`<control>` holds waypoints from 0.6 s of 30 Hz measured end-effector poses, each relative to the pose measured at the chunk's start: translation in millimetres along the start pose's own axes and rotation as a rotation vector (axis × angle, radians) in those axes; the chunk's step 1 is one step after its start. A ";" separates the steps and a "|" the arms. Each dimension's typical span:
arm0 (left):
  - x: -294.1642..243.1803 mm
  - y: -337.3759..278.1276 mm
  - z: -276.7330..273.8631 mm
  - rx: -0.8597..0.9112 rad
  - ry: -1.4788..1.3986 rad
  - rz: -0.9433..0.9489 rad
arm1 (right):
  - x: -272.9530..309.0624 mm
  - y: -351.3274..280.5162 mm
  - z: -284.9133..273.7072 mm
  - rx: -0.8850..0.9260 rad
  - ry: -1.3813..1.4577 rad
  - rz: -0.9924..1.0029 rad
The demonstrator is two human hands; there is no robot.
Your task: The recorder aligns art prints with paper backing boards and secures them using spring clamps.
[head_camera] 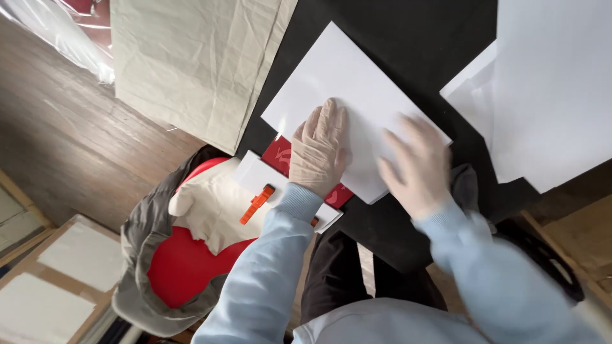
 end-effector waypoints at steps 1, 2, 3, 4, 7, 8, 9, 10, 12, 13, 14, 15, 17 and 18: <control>2.8 0.9 0.9 0.005 0.002 -0.015 | -6.6 -20.9 -15.7 -0.171 0.203 0.166; 3.8 4.7 5.0 -0.007 -0.003 -0.025 | -10.9 -43.6 -12.7 -0.170 0.195 0.152; 3.9 2.3 7.9 -0.003 0.034 -0.027 | -14.3 -69.8 -10.7 -0.211 0.172 0.258; 3.9 -0.3 11.1 0.002 0.071 -0.030 | -18.6 -96.4 -9.0 -0.252 0.148 0.365; 4.8 -4.8 6.2 -0.077 0.005 0.019 | -34.6 -135.0 27.3 -0.152 0.093 0.444; 3.7 -3.9 5.2 -0.084 0.001 0.013 | -39.4 -136.9 21.3 -0.152 0.088 0.436; 3.5 -2.6 4.6 -0.048 0.041 0.008 | -44.2 -138.1 15.4 -0.203 0.189 0.443; 3.4 -1.7 4.4 -0.012 0.081 0.003 | -48.9 -139.6 10.0 -0.254 0.292 0.448; 3.4 -6.2 5.6 -0.039 0.052 0.002 | -24.5 -107.8 -21.2 -0.302 0.358 0.364; 4.5 -5.3 6.1 -0.073 0.033 0.020 | -12.1 -90.2 -35.4 -0.371 0.425 0.287; 3.7 -5.3 2.4 -0.075 0.027 0.015 | -1.7 -66.2 -38.2 -0.366 0.421 0.283; 3.1 -4.5 -1.4 -0.054 -0.003 0.010 | 10.0 -41.2 -40.1 -0.270 0.349 0.163; 3.2 -5.7 -2.1 -0.038 -0.035 0.005 | 24.0 0.2 -30.6 -0.176 0.273 0.039; 4.3 -7.7 0.8 -0.088 -0.030 0.009 | 26.6 17.2 -18.6 -0.130 0.218 0.003</control>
Point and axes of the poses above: each hand's wrist, its own y-axis towards the middle knuckle, its own z-axis out of the palm, x = y × z, the point moved 1 cm from there along y, towards the middle knuckle, and after that the axes turned 4 degrees about z, right-handed, at the moved point
